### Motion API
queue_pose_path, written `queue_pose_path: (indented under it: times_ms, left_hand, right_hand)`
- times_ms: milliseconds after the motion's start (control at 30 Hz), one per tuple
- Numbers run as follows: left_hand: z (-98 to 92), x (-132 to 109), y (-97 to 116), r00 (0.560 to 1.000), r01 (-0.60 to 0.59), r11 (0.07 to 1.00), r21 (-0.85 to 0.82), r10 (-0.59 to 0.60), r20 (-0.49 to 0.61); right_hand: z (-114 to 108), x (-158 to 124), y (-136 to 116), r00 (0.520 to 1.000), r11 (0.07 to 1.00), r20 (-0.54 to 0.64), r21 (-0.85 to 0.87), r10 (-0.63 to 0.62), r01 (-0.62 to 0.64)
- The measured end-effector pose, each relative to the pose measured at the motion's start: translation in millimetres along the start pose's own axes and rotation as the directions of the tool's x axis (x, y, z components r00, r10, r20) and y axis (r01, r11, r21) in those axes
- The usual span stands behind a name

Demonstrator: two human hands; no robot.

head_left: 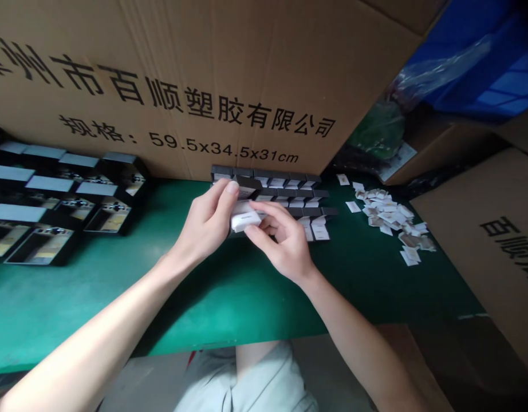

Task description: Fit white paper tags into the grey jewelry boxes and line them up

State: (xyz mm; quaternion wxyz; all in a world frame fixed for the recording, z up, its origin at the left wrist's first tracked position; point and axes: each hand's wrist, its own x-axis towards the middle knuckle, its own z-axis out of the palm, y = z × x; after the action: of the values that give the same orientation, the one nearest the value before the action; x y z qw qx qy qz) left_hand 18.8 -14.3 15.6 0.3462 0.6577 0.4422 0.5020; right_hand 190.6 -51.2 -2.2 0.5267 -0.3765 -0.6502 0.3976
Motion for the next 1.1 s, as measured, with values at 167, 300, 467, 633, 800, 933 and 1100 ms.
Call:
queue_pose_path:
  times_ms: [167,300,467,633,800,933,1100]
  left_hand:
    - [-0.2,-0.8,0.9,0.999,-0.025,0.999,0.049,0.023,0.029]
    - [-0.4,-0.3,1.7,0.999,-0.031,0.997,0.071,0.029,0.019]
    - [0.3,0.4,0.6,0.998,-0.055,0.991,0.122,0.056,-0.003]
    - [0.0,-0.3,2.3,0.997,-0.072,0.987,0.143,0.074,-0.01]
    - [-0.1,-1.1,4.4,0.994,-0.102,0.978,0.18,0.106,-0.013]
    - [0.2,-1.4,2.5,0.993,-0.1,0.97,0.222,0.111,-0.04]
    - [1.4,-1.2,0.1,0.993,-0.088,0.982,0.169,0.1,-0.067]
  right_hand:
    - [-2.2,1.7,-2.4,0.999,0.999,0.003,0.034,0.033,-0.033]
    - [-4.6,3.5,-1.7,1.0,1.0,0.029,-0.005,0.007,-0.006]
    - [-5.7,3.2,-0.3,0.998,0.996,0.008,-0.063,-0.057,0.057]
    - [-5.9,3.0,3.5,0.989,0.963,0.033,-0.225,-0.146,0.15]
    - [-5.9,3.1,2.9,0.953,0.873,0.069,-0.387,-0.294,0.298]
    - [-5.3,2.9,1.3,0.942,0.853,0.003,-0.425,-0.335,0.304]
    - [-4.8,5.0,0.1,0.943,0.854,-0.082,-0.454,-0.322,0.253]
